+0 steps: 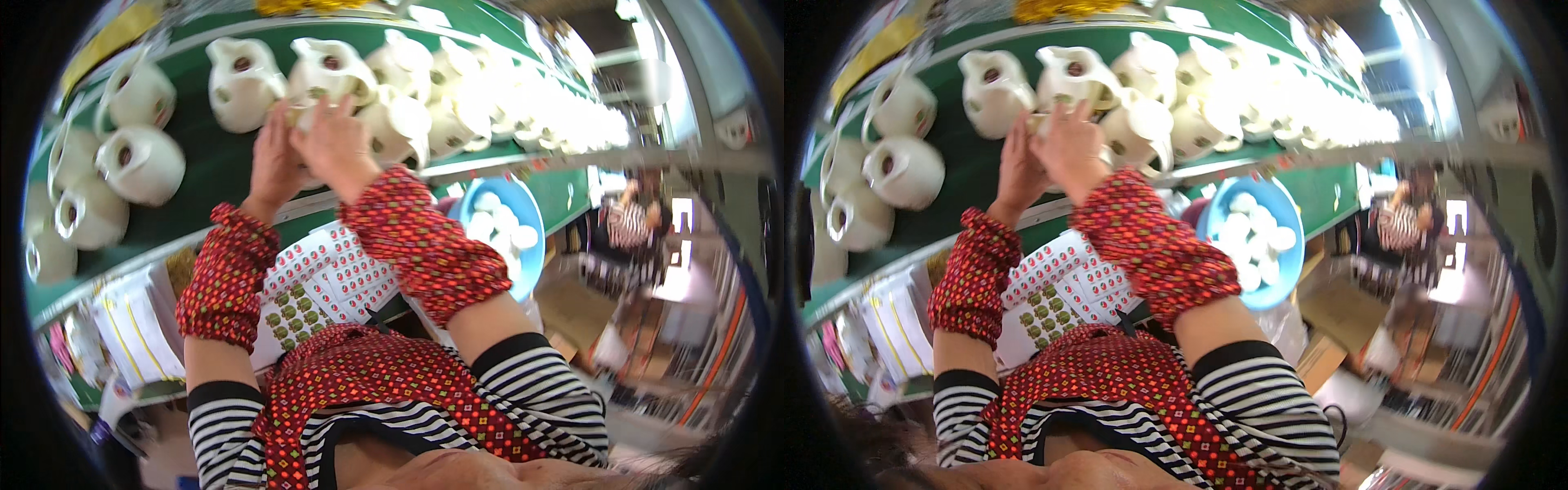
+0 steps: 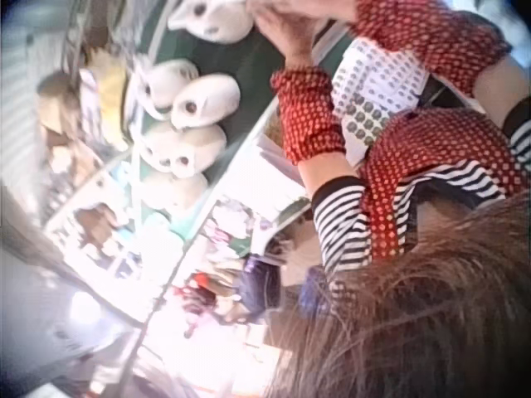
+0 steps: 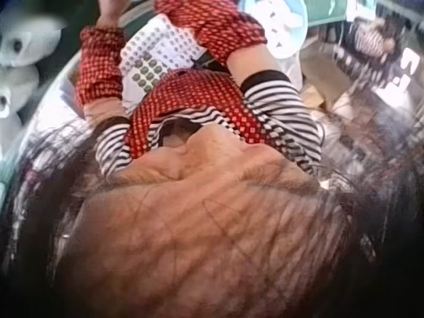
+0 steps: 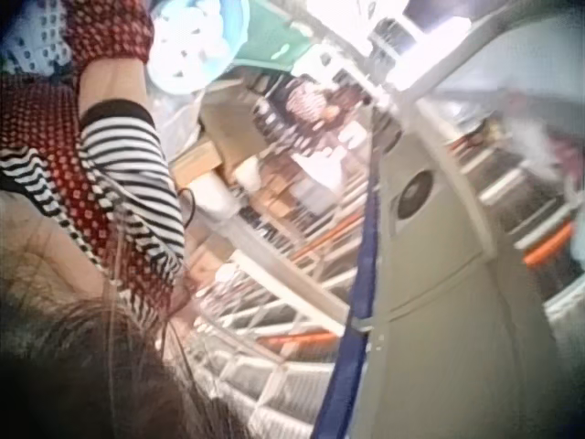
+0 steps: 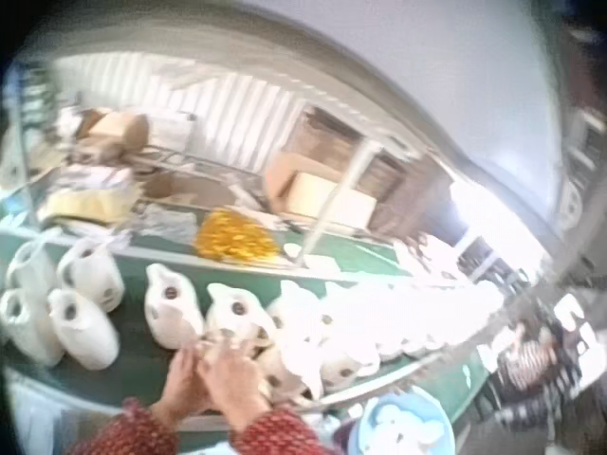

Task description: The person applies small decorative stickers to white ceramic pitchers on a factory assembly line. They pick up each pitcher, place a sticker on its side, and set it back on the conveyor. The person also places white plastic lids into the pitchers from a nearby blue basin.

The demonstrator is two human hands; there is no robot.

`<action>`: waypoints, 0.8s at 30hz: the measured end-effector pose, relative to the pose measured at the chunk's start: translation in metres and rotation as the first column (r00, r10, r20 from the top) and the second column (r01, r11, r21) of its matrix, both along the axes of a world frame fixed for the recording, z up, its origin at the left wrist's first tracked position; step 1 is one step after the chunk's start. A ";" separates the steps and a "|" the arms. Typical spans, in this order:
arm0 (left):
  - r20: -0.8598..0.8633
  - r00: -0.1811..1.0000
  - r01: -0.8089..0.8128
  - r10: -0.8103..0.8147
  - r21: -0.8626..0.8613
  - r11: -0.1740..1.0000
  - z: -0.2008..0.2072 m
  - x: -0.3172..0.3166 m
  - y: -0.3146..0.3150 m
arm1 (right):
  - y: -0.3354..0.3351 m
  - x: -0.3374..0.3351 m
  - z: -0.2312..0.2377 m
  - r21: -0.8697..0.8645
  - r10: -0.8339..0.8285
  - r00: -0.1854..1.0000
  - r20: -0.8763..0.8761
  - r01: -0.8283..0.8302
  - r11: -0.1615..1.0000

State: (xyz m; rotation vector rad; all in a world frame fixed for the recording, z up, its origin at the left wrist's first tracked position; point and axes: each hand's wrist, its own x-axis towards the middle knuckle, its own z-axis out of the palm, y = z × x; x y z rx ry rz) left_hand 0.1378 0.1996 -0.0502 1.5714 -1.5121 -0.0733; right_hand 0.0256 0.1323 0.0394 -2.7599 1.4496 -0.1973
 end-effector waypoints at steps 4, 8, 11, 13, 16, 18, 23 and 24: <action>0.012 0.999 -0.045 0.044 0.103 0.994 -0.016 0.003 0.005 | 0.019 -0.021 -0.003 0.223 -0.034 0.983 0.182 -0.007 0.975; 0.230 0.973 -0.080 0.020 0.258 0.963 0.010 -0.001 0.021 | 0.043 -0.112 -0.008 0.212 -0.058 0.858 0.511 -0.061 0.975; 0.211 0.970 -0.147 0.124 0.095 0.985 0.038 -0.033 0.029 | 0.053 -0.225 -0.024 0.152 -0.179 0.885 0.431 0.124 0.981; 0.188 0.982 -0.010 0.004 0.034 0.999 0.037 -0.083 0.039 | 0.049 -0.308 -0.053 0.196 -0.379 0.829 0.410 0.325 0.925; -0.185 0.783 0.621 -0.594 0.169 0.765 0.065 -0.193 0.030 | 0.042 -0.405 -0.062 0.199 -0.467 0.879 -0.096 0.477 0.856; -0.209 0.682 0.721 -0.701 0.356 0.595 0.047 -0.274 0.021 | 0.027 -0.441 -0.070 0.154 -0.243 0.953 -0.179 0.271 0.950; 0.142 0.587 0.457 -0.797 0.755 0.471 -0.006 -0.378 -0.018 | 0.012 -0.430 -0.105 0.211 0.077 0.946 -0.314 -0.009 0.977; -0.027 0.587 0.455 -0.809 0.838 0.302 -0.015 -0.397 -0.030 | 0.012 -0.443 -0.117 0.136 0.070 0.954 -0.290 -0.031 0.990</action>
